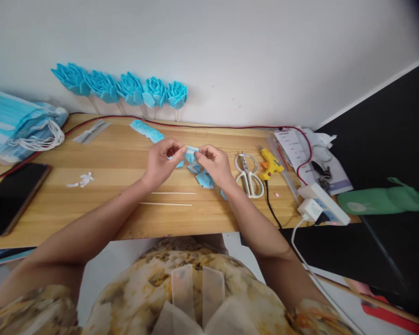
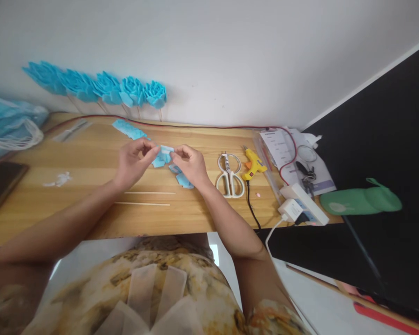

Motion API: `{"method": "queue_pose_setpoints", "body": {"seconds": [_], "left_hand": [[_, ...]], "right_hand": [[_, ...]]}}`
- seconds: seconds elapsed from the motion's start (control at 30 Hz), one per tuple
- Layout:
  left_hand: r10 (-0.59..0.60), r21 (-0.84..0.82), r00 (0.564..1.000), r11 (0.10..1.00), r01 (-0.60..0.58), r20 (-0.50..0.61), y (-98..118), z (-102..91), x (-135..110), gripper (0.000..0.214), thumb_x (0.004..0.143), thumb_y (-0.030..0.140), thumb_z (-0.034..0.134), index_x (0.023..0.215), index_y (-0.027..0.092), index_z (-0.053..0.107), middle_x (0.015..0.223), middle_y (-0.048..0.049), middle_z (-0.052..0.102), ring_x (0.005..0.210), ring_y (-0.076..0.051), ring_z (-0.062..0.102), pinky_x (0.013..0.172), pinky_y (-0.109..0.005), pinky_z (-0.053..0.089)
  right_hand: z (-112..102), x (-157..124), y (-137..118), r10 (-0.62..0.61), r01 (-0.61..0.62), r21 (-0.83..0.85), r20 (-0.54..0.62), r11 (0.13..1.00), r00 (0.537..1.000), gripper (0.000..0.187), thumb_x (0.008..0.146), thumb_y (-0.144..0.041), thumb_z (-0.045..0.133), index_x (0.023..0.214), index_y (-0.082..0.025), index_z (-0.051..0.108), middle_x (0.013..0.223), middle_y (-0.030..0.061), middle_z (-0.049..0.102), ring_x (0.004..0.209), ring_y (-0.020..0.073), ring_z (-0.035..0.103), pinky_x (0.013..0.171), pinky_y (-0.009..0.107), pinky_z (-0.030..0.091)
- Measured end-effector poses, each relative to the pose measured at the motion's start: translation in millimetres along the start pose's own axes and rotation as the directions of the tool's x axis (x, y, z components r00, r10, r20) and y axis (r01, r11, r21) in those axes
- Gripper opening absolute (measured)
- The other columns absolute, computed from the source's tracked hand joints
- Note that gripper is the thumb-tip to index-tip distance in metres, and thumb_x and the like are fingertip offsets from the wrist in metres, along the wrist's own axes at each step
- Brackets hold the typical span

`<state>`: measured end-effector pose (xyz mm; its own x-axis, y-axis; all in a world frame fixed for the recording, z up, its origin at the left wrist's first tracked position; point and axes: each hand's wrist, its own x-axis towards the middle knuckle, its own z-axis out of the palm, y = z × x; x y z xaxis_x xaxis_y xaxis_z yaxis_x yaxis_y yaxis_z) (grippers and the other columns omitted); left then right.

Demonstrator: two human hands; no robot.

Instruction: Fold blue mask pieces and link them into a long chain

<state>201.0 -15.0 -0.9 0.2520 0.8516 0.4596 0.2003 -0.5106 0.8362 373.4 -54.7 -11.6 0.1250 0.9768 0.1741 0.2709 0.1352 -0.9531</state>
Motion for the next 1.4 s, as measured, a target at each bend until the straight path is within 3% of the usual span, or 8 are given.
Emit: {"method": "queue_pose_setpoints", "body": {"seconds": [0.1, 0.17, 0.33, 0.53, 0.83, 1.07, 1.4], "left_hand": [[0.131, 0.135, 0.986, 0.98, -0.145, 0.106, -1, 0.6, -2, 0.02, 0.088, 0.03, 0.061, 0.071, 0.02, 0.063, 0.064, -0.0001, 0.057, 0.066, -0.014, 0.051, 0.068, -0.031, 0.039], [0.152, 0.181, 0.98, 0.968, -0.174, 0.13, -4, 1.3, -2, 0.016, 0.088, 0.027, 0.061, 0.075, 0.021, 0.066, 0.065, -0.0002, 0.058, 0.068, -0.015, 0.052, 0.07, -0.032, 0.04], [0.089, 0.183, 0.992, 0.978, -0.105, 0.093, -7, 3.5, -2, 0.006, 0.084, 0.022, 0.063, 0.079, 0.021, 0.067, 0.066, 0.0009, 0.058, 0.068, -0.015, 0.052, 0.069, -0.031, 0.04], [-0.056, 0.015, 0.998, 0.998, 0.056, -0.019, -3, 4.8, -3, 0.008, 0.081, 0.025, 0.065, 0.084, 0.019, 0.06, 0.06, 0.0051, 0.051, 0.055, -0.01, 0.043, 0.055, -0.025, 0.035], [0.082, 0.222, 0.994, 0.97, -0.095, 0.066, -7, 1.8, -1, 0.016, 0.087, 0.029, 0.06, 0.08, 0.023, 0.073, 0.064, -0.0002, 0.058, 0.066, -0.016, 0.052, 0.069, -0.032, 0.041], [0.14, 0.267, 0.981, 0.948, -0.171, 0.131, -9, 0.1, -2, 0.018, 0.091, 0.029, 0.059, 0.085, 0.023, 0.076, 0.066, -0.0014, 0.061, 0.067, -0.017, 0.053, 0.074, -0.034, 0.041], [0.139, 0.306, 0.982, 0.936, -0.172, 0.129, -13, 0.3, -3, 0.016, 0.09, 0.032, 0.063, 0.089, 0.023, 0.077, 0.068, -0.0013, 0.061, 0.069, -0.017, 0.054, 0.073, -0.033, 0.04]], "right_hand": [[0, 0, -2, -0.043, 0.043, -0.035, -0.011, 0.998, 0.999, 0.021, 0.08, -0.04, 0.063, 0.075, -0.02, 0.062, 0.07, -0.0021, 0.063, 0.066, 0.0125, 0.056, 0.067, 0.026, 0.046], [1, -1, -3, -0.077, 0.075, -0.072, -0.015, 0.995, 0.997, 0.02, 0.081, -0.039, 0.062, 0.075, -0.02, 0.063, 0.072, -0.0013, 0.065, 0.069, 0.0134, 0.058, 0.07, 0.027, 0.047], [1, -3, -5, -0.121, 0.114, -0.167, -0.03, 0.979, 0.992, 0.016, 0.083, -0.036, 0.061, 0.077, -0.021, 0.065, 0.074, -0.0007, 0.068, 0.073, 0.0154, 0.062, 0.075, 0.028, 0.049], [3, -3, -6, -0.164, 0.144, -0.229, -0.073, 0.963, 0.984, 0.012, 0.082, -0.029, 0.06, 0.076, -0.021, 0.065, 0.073, -0.0008, 0.068, 0.073, 0.0151, 0.063, 0.075, 0.028, 0.049], [4, -4, 1, -0.233, 0.209, -0.256, -0.067, 0.944, 0.97, 0.013, 0.084, -0.027, 0.06, 0.083, -0.021, 0.072, 0.084, 0.001, 0.075, 0.077, 0.0165, 0.066, 0.078, 0.03, 0.051], [4, -4, 2, -0.31, 0.276, -0.361, -0.039, 0.891, 0.95, 0.014, 0.085, -0.022, 0.058, 0.084, -0.022, 0.072, 0.081, 0.0013, 0.073, 0.075, 0.0168, 0.066, 0.077, 0.03, 0.051], [6, -5, 2, -0.354, 0.314, -0.445, -0.008, 0.839, 0.935, 0.014, 0.088, -0.022, 0.058, 0.085, -0.023, 0.071, 0.082, 0.0014, 0.073, 0.076, 0.0171, 0.065, 0.081, 0.031, 0.048]]}}
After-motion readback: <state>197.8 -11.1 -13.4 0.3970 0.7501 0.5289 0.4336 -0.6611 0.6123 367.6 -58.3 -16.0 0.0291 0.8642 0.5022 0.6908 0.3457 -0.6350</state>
